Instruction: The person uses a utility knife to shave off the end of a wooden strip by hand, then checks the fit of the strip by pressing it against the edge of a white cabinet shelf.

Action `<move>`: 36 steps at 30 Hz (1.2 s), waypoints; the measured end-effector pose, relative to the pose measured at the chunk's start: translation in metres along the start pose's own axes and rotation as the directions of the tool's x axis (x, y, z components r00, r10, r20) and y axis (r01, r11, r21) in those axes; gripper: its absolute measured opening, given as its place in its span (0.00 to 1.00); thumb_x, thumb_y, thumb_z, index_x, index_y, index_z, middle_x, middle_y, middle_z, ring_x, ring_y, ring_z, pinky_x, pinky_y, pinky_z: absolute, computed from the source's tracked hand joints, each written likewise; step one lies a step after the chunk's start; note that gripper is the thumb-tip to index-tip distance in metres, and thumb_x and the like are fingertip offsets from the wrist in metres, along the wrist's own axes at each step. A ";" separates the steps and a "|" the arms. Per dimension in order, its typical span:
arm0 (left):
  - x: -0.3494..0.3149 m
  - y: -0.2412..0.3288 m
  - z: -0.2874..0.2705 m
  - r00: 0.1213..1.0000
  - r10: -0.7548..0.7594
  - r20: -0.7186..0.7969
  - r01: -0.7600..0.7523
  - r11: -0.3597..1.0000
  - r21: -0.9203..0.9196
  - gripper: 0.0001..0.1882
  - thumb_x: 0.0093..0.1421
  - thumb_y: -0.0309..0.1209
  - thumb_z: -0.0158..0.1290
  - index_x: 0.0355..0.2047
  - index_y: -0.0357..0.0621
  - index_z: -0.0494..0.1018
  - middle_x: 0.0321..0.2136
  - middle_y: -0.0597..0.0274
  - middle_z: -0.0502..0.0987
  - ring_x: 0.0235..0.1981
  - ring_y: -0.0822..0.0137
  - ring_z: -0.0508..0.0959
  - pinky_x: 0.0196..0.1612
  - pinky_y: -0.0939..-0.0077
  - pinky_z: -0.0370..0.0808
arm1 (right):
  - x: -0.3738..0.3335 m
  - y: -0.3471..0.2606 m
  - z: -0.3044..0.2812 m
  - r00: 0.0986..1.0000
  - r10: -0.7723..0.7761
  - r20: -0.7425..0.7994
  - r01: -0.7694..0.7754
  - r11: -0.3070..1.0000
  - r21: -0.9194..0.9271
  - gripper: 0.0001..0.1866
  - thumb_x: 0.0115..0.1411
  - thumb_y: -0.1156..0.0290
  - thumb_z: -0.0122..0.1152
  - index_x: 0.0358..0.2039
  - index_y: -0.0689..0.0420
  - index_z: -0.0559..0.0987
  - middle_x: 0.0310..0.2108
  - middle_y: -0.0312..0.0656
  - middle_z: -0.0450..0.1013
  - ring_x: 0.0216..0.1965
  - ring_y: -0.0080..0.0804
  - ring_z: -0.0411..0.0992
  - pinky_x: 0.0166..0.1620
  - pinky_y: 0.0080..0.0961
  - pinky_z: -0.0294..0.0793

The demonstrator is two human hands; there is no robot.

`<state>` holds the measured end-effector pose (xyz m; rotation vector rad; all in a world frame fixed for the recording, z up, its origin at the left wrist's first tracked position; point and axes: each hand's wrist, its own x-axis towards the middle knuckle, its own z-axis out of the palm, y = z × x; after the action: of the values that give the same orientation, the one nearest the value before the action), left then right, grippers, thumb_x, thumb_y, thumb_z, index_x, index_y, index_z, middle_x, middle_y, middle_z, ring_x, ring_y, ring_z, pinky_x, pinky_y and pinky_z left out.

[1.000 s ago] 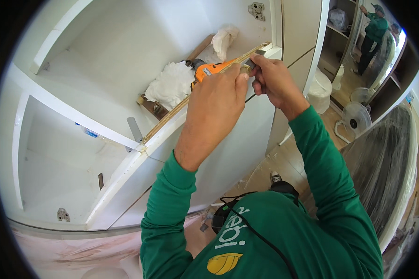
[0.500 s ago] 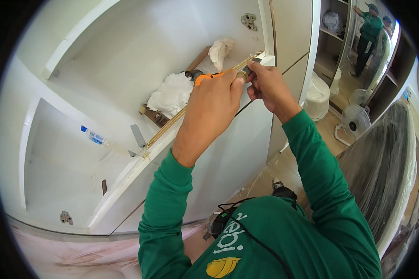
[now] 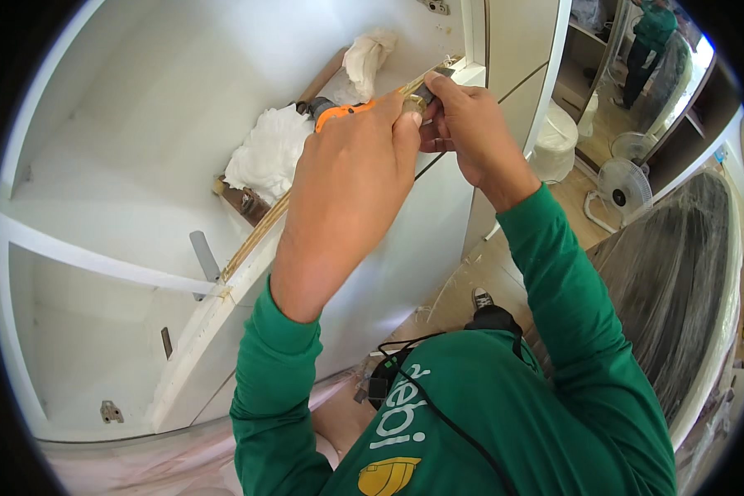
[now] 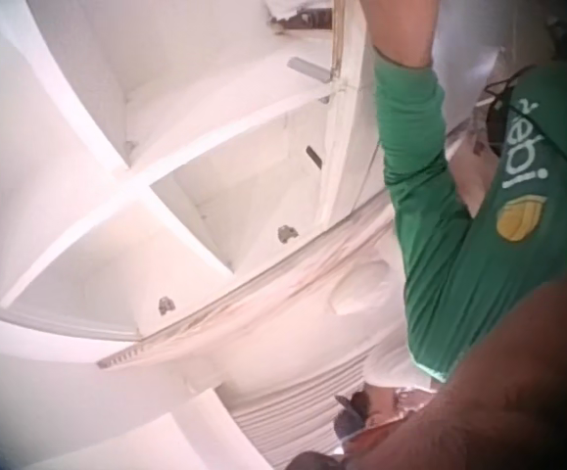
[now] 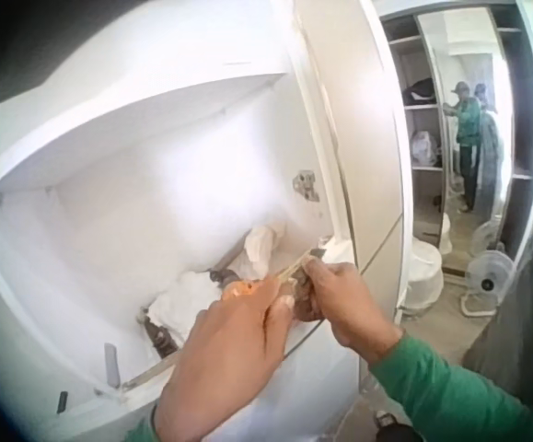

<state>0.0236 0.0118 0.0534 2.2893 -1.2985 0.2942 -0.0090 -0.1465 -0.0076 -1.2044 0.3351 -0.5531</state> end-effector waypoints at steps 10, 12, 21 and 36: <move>0.001 0.003 -0.007 0.999 0.037 0.003 -0.037 0.999 0.030 0.16 0.71 0.38 0.46 0.45 0.39 0.77 0.23 0.42 0.76 0.24 0.45 0.76 0.31 0.53 0.71 | -0.002 -0.006 -0.001 0.999 0.045 0.013 -0.045 0.999 -0.002 0.23 0.71 0.57 0.47 0.30 0.66 0.77 0.22 0.39 0.72 0.25 0.36 0.80 0.32 0.30 0.77; 0.000 0.003 -0.005 1.000 0.026 0.001 -0.026 0.999 0.035 0.16 0.71 0.38 0.45 0.45 0.39 0.76 0.23 0.42 0.75 0.24 0.45 0.76 0.31 0.53 0.71 | -0.003 -0.004 0.000 0.998 0.062 0.010 -0.062 0.998 0.003 0.23 0.71 0.57 0.47 0.31 0.66 0.77 0.24 0.40 0.72 0.26 0.35 0.80 0.32 0.30 0.77; 0.001 0.003 0.009 0.999 0.027 -0.040 -0.026 0.999 0.021 0.17 0.72 0.38 0.44 0.42 0.37 0.76 0.23 0.43 0.76 0.25 0.44 0.77 0.32 0.53 0.73 | 0.000 -0.003 0.001 0.998 0.044 -0.045 -0.045 0.999 -0.029 0.23 0.70 0.57 0.48 0.30 0.66 0.77 0.26 0.42 0.74 0.25 0.38 0.80 0.30 0.31 0.76; 0.009 0.002 0.005 1.000 0.024 0.013 -0.024 0.999 -0.025 0.17 0.71 0.39 0.45 0.44 0.40 0.76 0.22 0.42 0.75 0.24 0.43 0.75 0.31 0.53 0.70 | 0.002 -0.005 -0.002 0.998 0.050 -0.041 -0.050 0.999 0.002 0.20 0.69 0.59 0.48 0.33 0.65 0.77 0.29 0.42 0.75 0.25 0.35 0.79 0.30 0.33 0.77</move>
<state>0.0262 0.0015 0.0538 2.2597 -1.3301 0.2700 -0.0099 -0.1505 -0.0038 -1.1819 0.3990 -0.5349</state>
